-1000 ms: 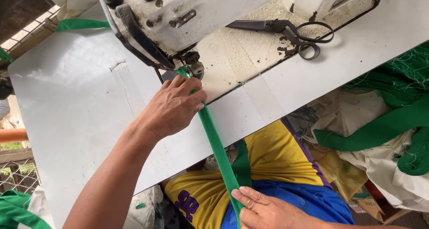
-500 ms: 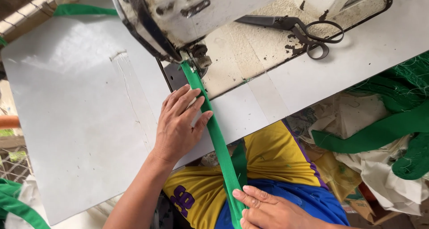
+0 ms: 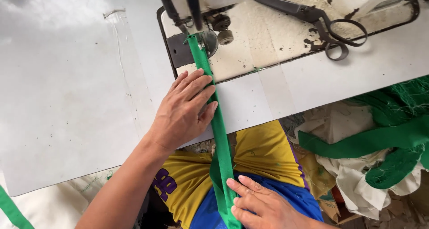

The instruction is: Folding and sewing a green fabric strap using an industrial sewing machine

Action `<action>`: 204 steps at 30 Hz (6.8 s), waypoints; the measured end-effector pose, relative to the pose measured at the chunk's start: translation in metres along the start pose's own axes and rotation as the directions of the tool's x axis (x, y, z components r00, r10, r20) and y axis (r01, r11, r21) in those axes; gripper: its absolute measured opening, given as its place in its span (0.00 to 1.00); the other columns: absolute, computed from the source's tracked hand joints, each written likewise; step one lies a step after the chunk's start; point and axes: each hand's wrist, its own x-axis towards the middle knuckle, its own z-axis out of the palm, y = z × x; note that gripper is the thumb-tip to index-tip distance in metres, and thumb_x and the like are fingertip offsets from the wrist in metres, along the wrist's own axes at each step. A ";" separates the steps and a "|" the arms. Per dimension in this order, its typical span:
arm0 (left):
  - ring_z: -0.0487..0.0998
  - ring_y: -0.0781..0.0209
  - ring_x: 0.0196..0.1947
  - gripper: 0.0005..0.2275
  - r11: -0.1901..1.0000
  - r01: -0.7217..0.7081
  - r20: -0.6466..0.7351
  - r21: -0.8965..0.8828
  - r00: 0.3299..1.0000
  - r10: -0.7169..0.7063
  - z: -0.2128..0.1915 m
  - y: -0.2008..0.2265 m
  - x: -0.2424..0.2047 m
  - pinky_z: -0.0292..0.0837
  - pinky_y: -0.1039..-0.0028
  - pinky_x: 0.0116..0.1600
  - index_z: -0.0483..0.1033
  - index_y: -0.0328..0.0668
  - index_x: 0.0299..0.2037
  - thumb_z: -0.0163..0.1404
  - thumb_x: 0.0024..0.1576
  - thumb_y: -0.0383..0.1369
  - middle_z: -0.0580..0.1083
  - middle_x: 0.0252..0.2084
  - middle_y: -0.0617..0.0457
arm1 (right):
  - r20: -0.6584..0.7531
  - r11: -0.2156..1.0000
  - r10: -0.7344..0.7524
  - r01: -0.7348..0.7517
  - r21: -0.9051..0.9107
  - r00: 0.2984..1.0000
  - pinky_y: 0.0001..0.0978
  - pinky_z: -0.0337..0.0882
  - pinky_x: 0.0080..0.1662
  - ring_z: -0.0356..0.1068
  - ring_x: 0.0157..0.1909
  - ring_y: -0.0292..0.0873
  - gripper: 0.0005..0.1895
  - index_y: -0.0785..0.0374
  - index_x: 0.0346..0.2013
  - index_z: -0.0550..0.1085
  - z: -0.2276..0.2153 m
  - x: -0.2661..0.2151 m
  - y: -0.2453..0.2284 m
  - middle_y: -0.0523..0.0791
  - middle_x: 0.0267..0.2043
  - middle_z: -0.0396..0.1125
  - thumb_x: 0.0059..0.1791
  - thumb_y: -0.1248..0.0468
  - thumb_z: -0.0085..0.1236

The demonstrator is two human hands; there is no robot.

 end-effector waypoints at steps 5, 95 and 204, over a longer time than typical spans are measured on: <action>0.75 0.44 0.61 0.08 0.999 -0.034 -0.020 0.033 0.999 0.035 -0.002 -0.013 0.008 0.63 0.52 0.70 0.79 0.35 0.47 0.54 0.61 0.30 0.76 0.54 0.44 | 0.051 0.998 0.057 -0.056 -0.030 0.997 0.67 0.57 0.68 0.63 0.68 0.69 0.13 0.72 0.44 0.71 -0.009 0.022 -0.001 0.56 0.44 0.66 0.61 0.64 0.41; 0.76 0.48 0.58 0.14 0.972 0.061 -0.091 0.228 0.995 -0.041 -0.012 0.007 -0.010 0.49 0.52 0.72 0.83 0.45 0.45 0.57 0.64 0.47 0.79 0.54 0.53 | 0.054 0.822 -0.169 0.171 -0.543 0.984 0.53 0.69 0.64 0.71 0.61 0.60 0.11 0.74 0.46 0.76 -0.062 0.094 0.047 0.58 0.53 0.73 0.57 0.74 0.44; 0.74 0.66 0.31 0.10 -0.435 0.499 0.617 -0.749 0.287 -0.733 0.017 0.157 -0.110 0.73 0.74 0.37 0.71 0.38 0.43 0.55 0.54 0.20 0.75 0.33 0.50 | -0.010 0.251 0.892 -0.477 0.842 0.451 0.45 0.81 0.28 0.75 0.34 0.53 0.10 0.73 0.35 0.74 0.004 0.008 0.038 0.56 0.35 0.70 0.52 0.66 0.53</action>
